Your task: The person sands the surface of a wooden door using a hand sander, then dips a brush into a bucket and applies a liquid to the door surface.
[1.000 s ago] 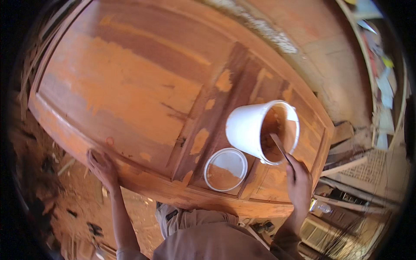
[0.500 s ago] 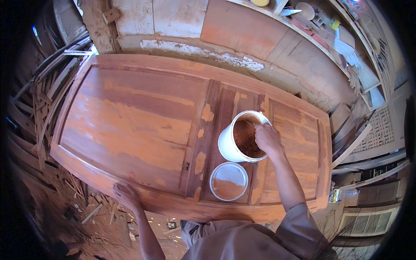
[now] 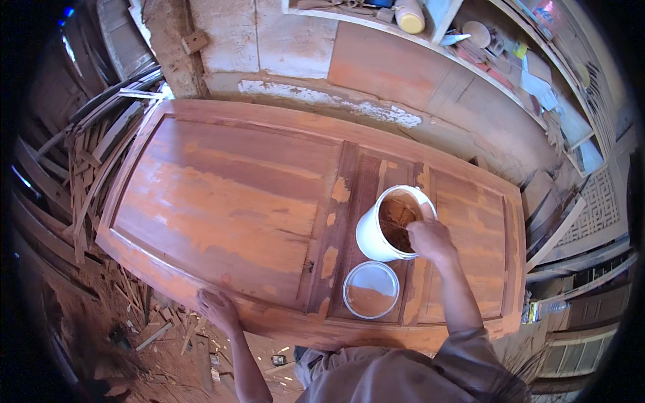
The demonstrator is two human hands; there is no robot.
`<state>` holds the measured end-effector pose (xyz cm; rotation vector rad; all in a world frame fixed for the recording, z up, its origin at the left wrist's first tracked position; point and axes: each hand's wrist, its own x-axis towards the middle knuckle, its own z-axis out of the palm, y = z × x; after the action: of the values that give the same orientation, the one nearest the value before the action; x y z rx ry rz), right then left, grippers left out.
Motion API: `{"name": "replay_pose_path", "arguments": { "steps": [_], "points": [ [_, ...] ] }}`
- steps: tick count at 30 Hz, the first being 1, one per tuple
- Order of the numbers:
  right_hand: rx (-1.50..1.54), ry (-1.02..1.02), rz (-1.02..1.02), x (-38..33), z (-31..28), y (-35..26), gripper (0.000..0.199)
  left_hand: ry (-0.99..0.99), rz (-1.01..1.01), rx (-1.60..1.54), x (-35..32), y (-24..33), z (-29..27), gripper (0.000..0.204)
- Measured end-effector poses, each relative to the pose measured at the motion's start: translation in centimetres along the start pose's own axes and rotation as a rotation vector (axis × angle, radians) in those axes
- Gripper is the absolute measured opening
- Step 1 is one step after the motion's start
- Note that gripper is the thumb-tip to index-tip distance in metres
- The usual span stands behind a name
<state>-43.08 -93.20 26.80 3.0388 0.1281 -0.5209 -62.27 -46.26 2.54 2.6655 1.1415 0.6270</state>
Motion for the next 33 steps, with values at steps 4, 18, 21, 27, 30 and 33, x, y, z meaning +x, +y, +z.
{"name": "replay_pose_path", "arguments": {
  "steps": [4,18,21,27,30,33],
  "points": [
    [0.092,0.137,0.069,0.3,-0.2,0.9,0.019,-0.034,-0.022,-0.042,0.1,0.4,-0.2,0.054],
    [-0.024,-0.028,-0.127,3.4,0.1,0.6,0.021,-0.045,0.015,0.036,0.2,-0.4,-0.3,0.056],
    [0.038,0.042,-0.122,0.6,-3.1,0.7,0.021,-0.021,0.058,0.033,0.1,-0.2,0.3,0.055],
    [-0.120,0.023,0.013,6.4,1.1,2.3,0.021,-0.013,0.035,0.049,-0.2,-0.3,1.0,0.051],
    [-0.109,0.057,0.032,7.5,2.2,1.8,0.022,-0.050,0.024,0.008,0.0,0.3,0.3,0.051],
    [-0.190,-0.067,-0.006,7.1,1.4,0.8,0.023,-0.042,0.007,0.006,0.1,0.6,0.1,0.050]
  ]
}}
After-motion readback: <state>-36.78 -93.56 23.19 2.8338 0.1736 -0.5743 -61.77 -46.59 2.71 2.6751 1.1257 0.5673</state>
